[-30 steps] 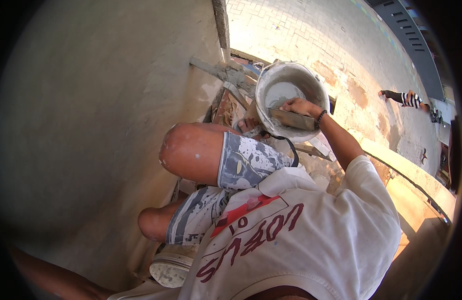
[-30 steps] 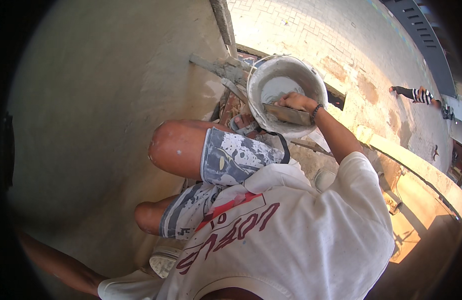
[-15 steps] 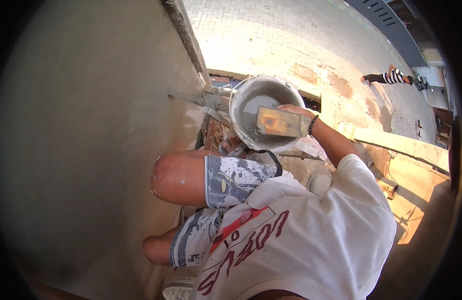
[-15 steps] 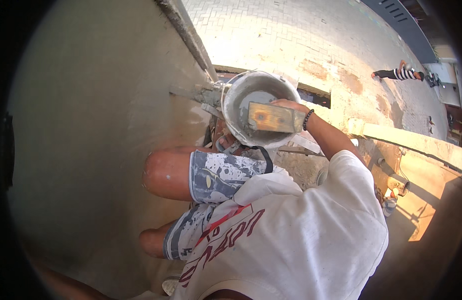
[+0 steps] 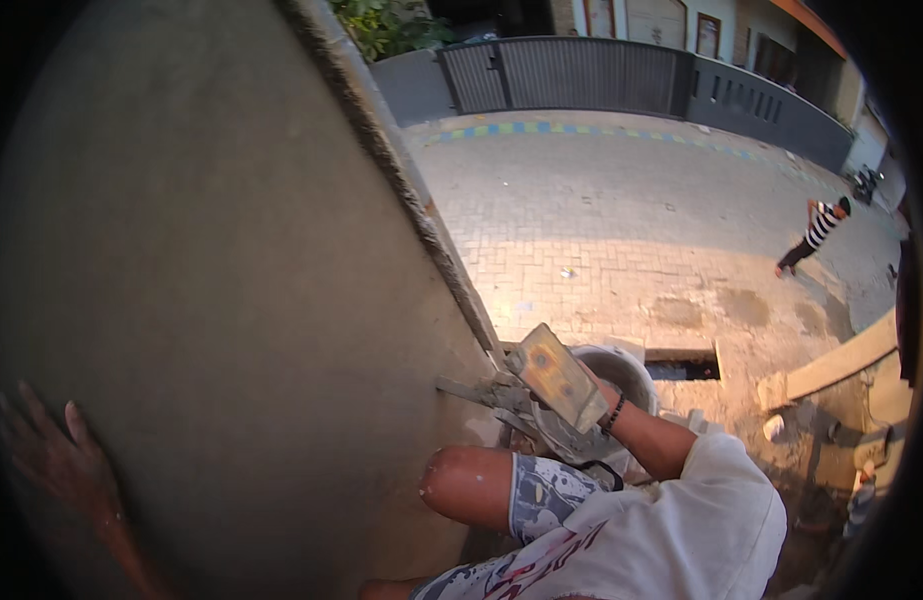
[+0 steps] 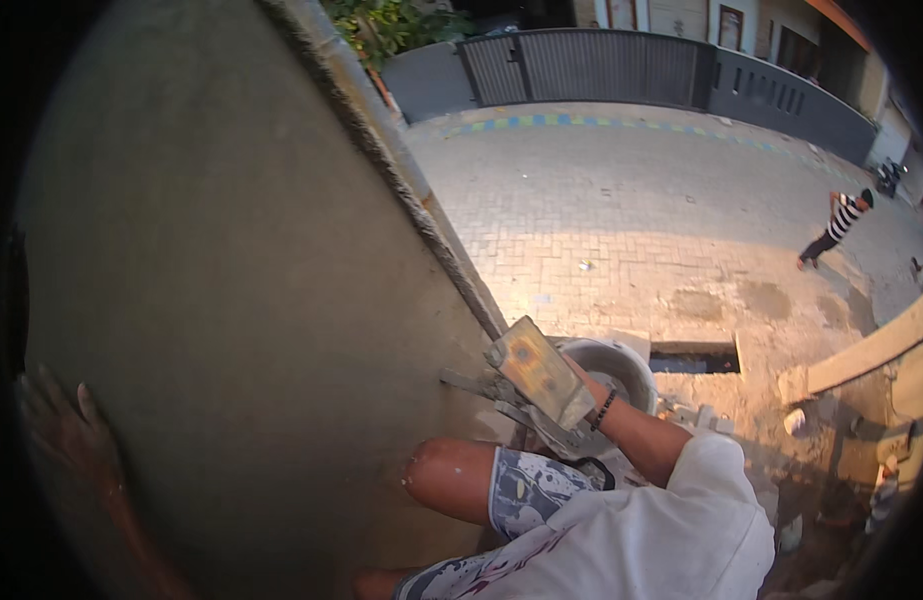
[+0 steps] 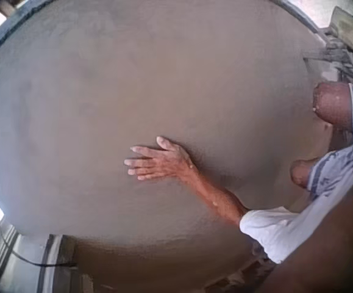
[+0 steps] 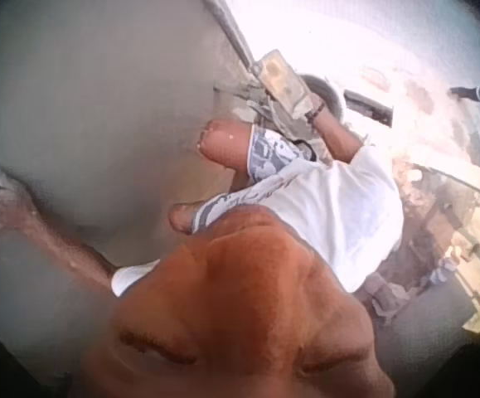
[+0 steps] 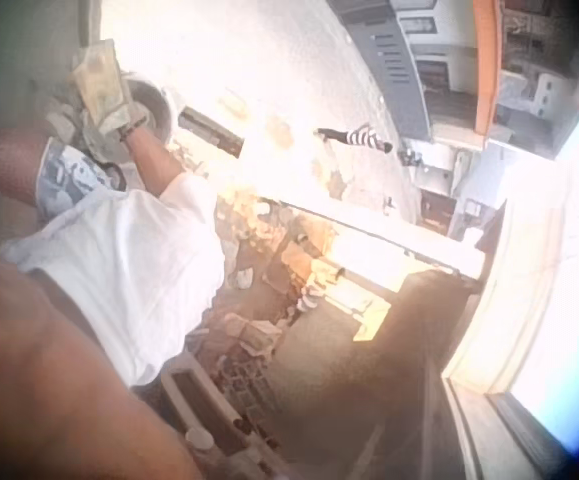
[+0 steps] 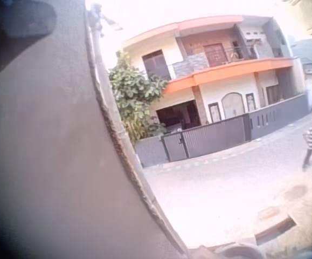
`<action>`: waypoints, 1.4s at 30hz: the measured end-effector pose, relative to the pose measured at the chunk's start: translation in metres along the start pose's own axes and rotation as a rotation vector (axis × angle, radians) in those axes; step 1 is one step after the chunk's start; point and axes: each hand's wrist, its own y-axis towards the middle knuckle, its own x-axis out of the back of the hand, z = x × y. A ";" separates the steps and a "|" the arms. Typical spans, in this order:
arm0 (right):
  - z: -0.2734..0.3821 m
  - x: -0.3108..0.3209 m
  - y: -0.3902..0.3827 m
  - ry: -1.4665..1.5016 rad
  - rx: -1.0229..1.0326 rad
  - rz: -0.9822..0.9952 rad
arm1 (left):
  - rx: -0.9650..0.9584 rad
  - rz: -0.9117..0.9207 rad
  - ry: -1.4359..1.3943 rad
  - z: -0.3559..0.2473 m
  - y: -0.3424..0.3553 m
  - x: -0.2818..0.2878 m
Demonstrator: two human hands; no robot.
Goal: The person smooths wet plaster onto a wall using a wooden float, periodically dipping the float into a bucket of plaster to apply more.
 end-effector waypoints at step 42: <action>0.166 -0.766 0.098 -1.191 1.267 0.026 | 0.135 0.253 -0.134 0.194 0.291 -0.019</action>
